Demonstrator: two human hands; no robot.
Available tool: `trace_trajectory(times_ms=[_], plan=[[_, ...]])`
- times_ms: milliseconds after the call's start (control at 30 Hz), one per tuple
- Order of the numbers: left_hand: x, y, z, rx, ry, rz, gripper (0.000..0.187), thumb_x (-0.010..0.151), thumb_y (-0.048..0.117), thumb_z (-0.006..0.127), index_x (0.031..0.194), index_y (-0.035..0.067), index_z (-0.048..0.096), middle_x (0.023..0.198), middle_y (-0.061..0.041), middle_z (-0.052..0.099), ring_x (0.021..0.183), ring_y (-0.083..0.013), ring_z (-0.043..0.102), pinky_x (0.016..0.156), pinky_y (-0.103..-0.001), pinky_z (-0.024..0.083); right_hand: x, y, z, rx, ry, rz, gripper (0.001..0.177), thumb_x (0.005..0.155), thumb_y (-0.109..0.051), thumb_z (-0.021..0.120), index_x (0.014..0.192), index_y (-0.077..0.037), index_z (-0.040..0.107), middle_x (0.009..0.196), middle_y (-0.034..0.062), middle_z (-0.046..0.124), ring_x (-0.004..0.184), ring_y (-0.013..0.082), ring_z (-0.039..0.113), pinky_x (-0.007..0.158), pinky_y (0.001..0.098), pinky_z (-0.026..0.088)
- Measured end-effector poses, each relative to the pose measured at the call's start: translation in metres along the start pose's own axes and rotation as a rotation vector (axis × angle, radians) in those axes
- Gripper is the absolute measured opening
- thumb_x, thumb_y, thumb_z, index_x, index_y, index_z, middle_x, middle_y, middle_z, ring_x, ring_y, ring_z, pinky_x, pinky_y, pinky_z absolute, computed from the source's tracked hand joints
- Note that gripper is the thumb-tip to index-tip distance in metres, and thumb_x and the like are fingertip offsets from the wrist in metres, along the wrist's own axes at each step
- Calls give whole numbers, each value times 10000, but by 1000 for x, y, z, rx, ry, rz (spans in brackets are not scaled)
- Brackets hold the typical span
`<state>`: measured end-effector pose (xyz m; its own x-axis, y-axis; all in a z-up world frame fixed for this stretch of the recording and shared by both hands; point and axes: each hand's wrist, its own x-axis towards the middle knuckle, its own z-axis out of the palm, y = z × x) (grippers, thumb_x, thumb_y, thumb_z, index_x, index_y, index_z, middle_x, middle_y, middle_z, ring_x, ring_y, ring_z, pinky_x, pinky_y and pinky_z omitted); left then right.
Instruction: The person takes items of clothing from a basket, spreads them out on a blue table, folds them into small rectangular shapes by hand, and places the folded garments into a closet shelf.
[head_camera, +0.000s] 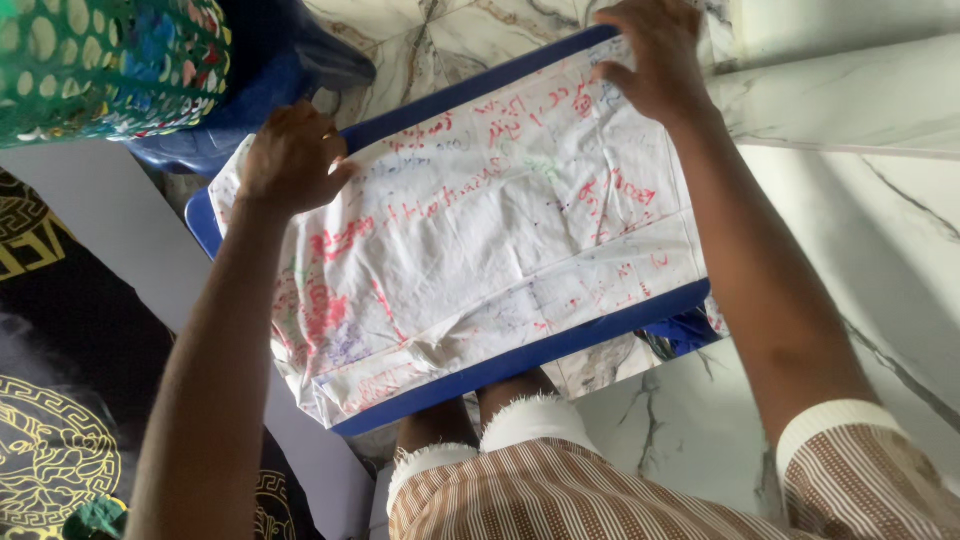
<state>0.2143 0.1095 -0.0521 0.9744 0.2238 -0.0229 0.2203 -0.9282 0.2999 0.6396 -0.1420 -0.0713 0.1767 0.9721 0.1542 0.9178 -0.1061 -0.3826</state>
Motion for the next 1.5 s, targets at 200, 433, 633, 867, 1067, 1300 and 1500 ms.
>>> trace_trajectory(times_ms=[200,433,633,867,1067,1300,1500], plan=[[-18,-6,-13,-4,21,163,288,865,356,822,865,100,689,797,-61,643,887,-258,670,1070,-412,522,14,14,-4,-26,-209,-125,180,955,-223,823,1013,-134,678,1110,19,644,1218,262,553,1140,485,385],[-50,17,-53,245,-299,74,231,786,329,804,742,128,699,781,-30,677,883,-241,678,881,-391,531,-15,12,-40,-185,-327,-163,124,896,-80,759,983,-137,691,992,-1,678,1177,219,605,1199,391,378],[-119,51,-45,212,18,158,83,793,102,737,868,75,716,909,-64,700,1098,-295,713,1084,-430,550,-88,2,-69,-337,-279,-110,189,863,-81,774,992,-217,745,945,-13,664,1109,212,605,1205,413,428],[-201,90,31,64,-349,-45,147,966,73,688,1101,52,631,894,-83,637,776,-180,654,623,-303,595,-159,-13,-52,-289,-240,58,245,794,-8,737,961,-185,716,988,-7,628,1118,235,597,1068,421,473],[-212,125,37,20,-51,-182,155,835,56,696,975,64,631,942,-80,632,846,-209,660,726,-343,599,-181,-15,-38,-222,-107,194,258,822,54,707,947,-172,713,982,13,607,1099,269,575,950,430,462],[-214,146,30,-7,-187,-306,143,925,98,682,1068,104,678,985,-55,689,862,-164,691,761,-319,613,-188,-16,-45,-152,-116,227,241,832,53,707,935,-165,719,985,14,607,1092,278,569,979,434,456],[-180,145,-19,-168,-695,-663,502,935,523,621,1286,165,636,1118,-73,741,914,-191,736,703,-341,632,-194,-15,-43,-225,-110,381,285,854,65,662,1020,-157,727,1063,24,667,1150,261,576,1097,454,431]])
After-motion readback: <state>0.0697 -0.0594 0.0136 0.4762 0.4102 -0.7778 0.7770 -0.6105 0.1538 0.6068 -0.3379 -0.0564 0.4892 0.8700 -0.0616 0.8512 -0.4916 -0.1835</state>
